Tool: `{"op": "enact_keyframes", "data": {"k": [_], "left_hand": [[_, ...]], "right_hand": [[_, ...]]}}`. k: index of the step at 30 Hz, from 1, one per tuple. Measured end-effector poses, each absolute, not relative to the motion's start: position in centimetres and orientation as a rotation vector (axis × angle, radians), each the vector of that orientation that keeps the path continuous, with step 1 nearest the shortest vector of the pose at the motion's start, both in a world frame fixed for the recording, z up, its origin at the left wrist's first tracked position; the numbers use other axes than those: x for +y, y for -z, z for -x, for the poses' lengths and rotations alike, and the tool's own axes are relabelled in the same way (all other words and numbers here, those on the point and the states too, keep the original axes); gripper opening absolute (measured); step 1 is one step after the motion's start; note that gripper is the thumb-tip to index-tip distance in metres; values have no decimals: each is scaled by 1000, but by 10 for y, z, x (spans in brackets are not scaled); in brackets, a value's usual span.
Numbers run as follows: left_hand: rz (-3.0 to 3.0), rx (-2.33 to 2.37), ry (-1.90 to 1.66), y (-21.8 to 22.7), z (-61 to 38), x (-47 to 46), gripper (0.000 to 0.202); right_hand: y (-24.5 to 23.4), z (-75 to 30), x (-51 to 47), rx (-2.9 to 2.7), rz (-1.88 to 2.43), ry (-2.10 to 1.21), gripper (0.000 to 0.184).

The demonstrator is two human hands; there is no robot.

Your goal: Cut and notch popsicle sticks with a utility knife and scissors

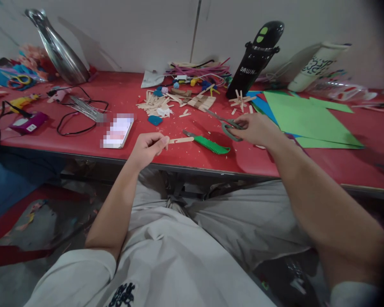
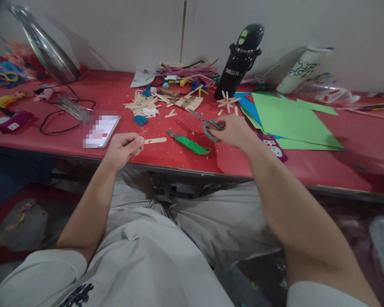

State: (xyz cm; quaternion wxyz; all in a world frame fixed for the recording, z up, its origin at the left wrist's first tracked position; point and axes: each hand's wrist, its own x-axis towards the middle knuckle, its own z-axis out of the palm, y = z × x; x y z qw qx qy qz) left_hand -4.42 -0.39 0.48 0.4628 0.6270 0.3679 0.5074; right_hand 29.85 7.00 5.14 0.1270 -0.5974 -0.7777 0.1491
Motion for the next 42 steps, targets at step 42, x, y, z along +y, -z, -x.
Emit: {"op": "enact_keyframes", "data": {"k": [42], "left_hand": [[-1927, 1097, -1229, -12, 41, -3, 42]], "right_hand": [[-66, -265, 31, -2672, 1362, -536, 40]]}}
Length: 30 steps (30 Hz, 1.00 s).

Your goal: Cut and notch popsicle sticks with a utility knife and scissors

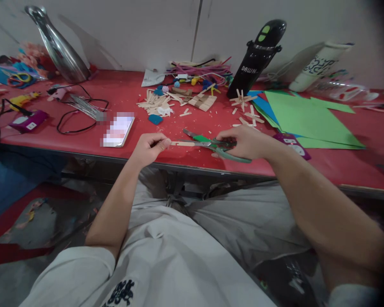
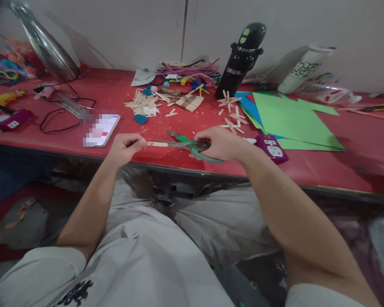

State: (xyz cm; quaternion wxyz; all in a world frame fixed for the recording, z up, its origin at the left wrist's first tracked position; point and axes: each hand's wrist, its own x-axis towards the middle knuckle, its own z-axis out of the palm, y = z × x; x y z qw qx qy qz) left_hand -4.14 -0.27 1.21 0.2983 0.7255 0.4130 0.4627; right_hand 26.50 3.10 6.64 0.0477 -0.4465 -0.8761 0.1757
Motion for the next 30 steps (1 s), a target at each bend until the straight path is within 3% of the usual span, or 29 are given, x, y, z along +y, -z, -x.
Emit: {"op": "enact_keyframes", "data": {"k": [30], "left_hand": [[-1973, 1043, -1160, -12, 43, -5, 38]], "right_hand": [[-63, -269, 30, -2742, 1220, -725, 35]]}}
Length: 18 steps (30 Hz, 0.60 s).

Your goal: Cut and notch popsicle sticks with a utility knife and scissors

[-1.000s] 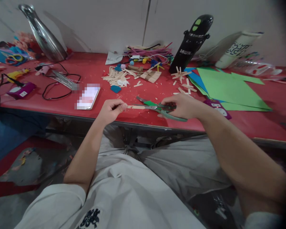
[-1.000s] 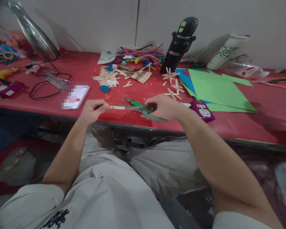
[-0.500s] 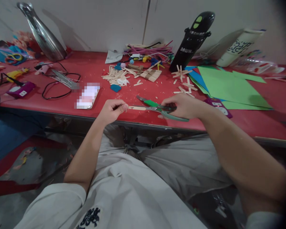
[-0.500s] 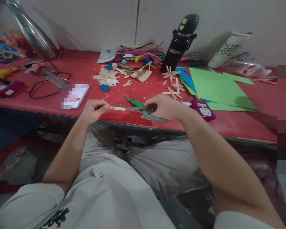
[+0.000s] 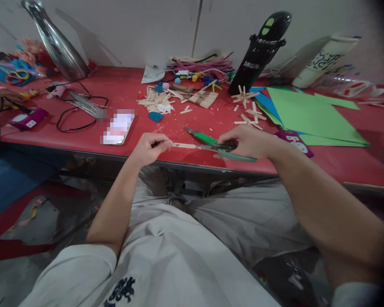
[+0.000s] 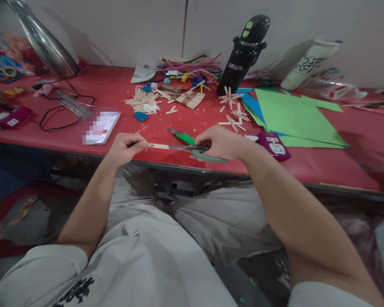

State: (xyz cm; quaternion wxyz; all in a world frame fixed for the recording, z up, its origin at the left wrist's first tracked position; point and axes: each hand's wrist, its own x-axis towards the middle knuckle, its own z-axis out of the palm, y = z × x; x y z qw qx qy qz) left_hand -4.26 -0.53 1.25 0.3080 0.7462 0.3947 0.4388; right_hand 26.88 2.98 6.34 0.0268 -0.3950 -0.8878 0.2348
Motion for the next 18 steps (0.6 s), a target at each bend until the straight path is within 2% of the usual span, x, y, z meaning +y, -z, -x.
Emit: {"op": "enact_keyframes", "data": {"k": [6, 18], "left_hand": [[-1985, 1062, -1135, -13, 43, -6, 37], [-1923, 1003, -1194, -9, 43, -4, 41]], "right_hand": [[-63, -268, 31, -2743, 1212, -733, 35], [-68, -264, 28, -2638, 1268, -952, 39]]}}
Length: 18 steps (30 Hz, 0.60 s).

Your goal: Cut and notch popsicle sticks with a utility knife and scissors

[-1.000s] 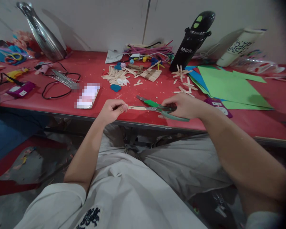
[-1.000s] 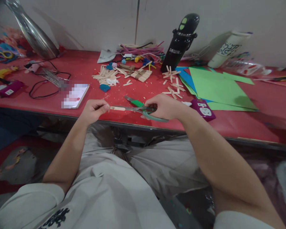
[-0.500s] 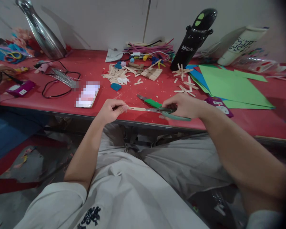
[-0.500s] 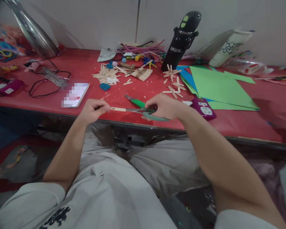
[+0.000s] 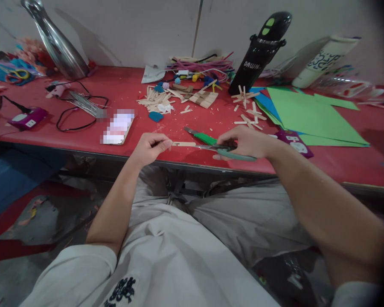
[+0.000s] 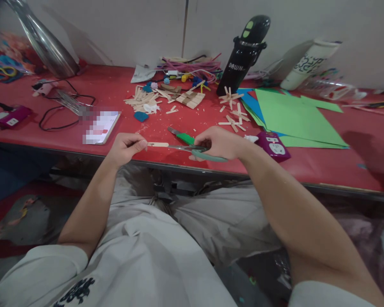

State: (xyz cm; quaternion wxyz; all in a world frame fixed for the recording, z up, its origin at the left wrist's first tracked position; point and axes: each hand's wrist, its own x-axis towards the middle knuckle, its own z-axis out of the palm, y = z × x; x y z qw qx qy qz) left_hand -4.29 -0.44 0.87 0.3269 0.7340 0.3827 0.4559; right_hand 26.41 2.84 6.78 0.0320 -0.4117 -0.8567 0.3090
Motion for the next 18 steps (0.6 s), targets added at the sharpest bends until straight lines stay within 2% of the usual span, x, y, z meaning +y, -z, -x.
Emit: {"op": "enact_keyframes", "data": {"k": [9, 18], "left_hand": [[-1926, 996, -1211, -4, 44, -2, 42], [-1907, 1003, -1160, -7, 44, -3, 45]], "right_hand": [[-67, -263, 28, -2629, 1281, -995, 39], [-68, -265, 31, -2726, 1208, -949, 30]]}}
